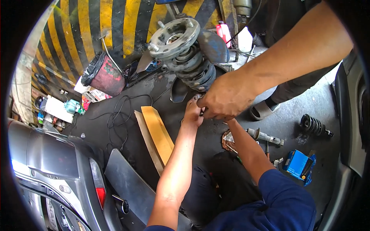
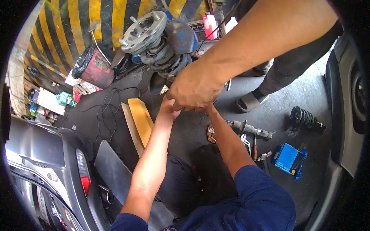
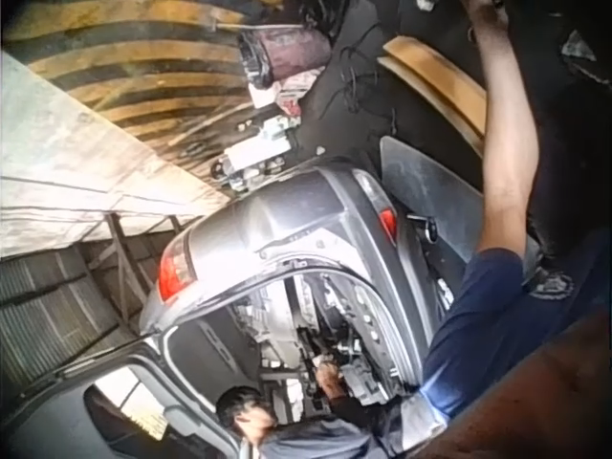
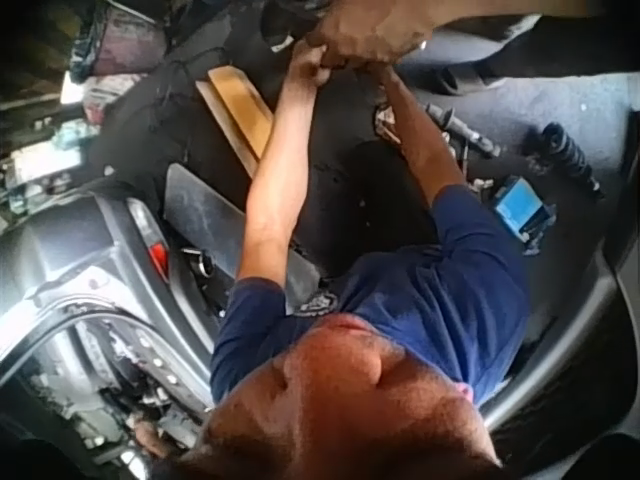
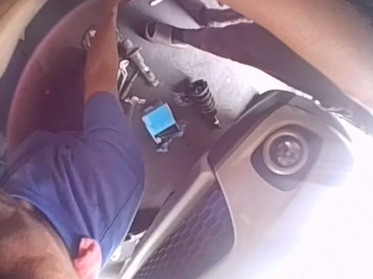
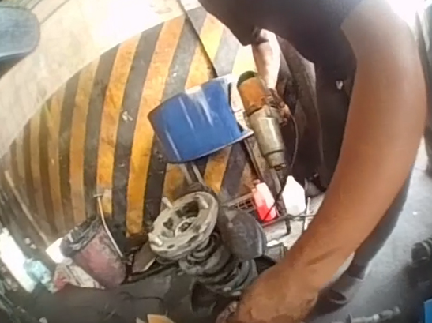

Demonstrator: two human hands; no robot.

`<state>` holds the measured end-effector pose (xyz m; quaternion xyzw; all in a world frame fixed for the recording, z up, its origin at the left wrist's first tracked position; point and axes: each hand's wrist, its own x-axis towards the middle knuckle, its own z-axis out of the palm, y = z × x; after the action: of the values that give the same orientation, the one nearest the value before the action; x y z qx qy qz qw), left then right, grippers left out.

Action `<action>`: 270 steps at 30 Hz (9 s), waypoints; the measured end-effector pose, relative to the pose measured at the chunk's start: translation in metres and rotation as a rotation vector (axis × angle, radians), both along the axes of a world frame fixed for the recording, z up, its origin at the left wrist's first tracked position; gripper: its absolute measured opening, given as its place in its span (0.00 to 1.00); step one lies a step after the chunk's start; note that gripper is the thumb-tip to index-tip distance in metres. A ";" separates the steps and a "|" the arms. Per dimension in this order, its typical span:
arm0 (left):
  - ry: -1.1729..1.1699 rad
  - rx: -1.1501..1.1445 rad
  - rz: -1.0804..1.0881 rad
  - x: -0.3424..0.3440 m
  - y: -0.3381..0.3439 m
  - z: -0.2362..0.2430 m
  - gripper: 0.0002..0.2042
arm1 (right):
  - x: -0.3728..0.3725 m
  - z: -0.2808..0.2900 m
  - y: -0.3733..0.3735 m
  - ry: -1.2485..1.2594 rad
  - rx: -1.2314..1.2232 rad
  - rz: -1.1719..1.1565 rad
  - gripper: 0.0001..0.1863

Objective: Replacing the shock absorber and assembling the strut component in an automotive service bay.

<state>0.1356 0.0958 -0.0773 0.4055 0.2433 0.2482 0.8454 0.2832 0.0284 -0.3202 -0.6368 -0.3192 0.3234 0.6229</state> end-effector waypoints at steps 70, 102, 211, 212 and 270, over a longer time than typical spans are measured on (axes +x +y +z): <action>0.662 0.909 -0.233 0.001 0.003 -0.013 0.34 | 0.066 0.063 -0.016 0.624 -0.170 0.055 0.24; 0.029 -0.137 0.067 0.014 -0.004 0.000 0.15 | 0.107 0.370 -0.032 0.205 0.389 0.310 0.39; 0.764 1.093 -0.149 0.012 -0.016 0.009 0.38 | 0.084 -0.041 0.089 -0.136 -0.063 0.159 0.44; 0.626 1.003 -0.148 0.014 -0.012 0.005 0.33 | 0.086 -0.039 0.087 -0.072 -0.075 0.161 0.43; -0.042 -0.112 0.042 0.020 -0.014 -0.009 0.15 | 0.075 -0.077 0.104 -0.287 0.199 0.218 0.41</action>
<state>0.1555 0.0813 -0.0861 0.3468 0.2476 0.2604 0.8664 0.3584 0.1321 -0.3977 -0.5734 -0.5019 0.2617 0.5923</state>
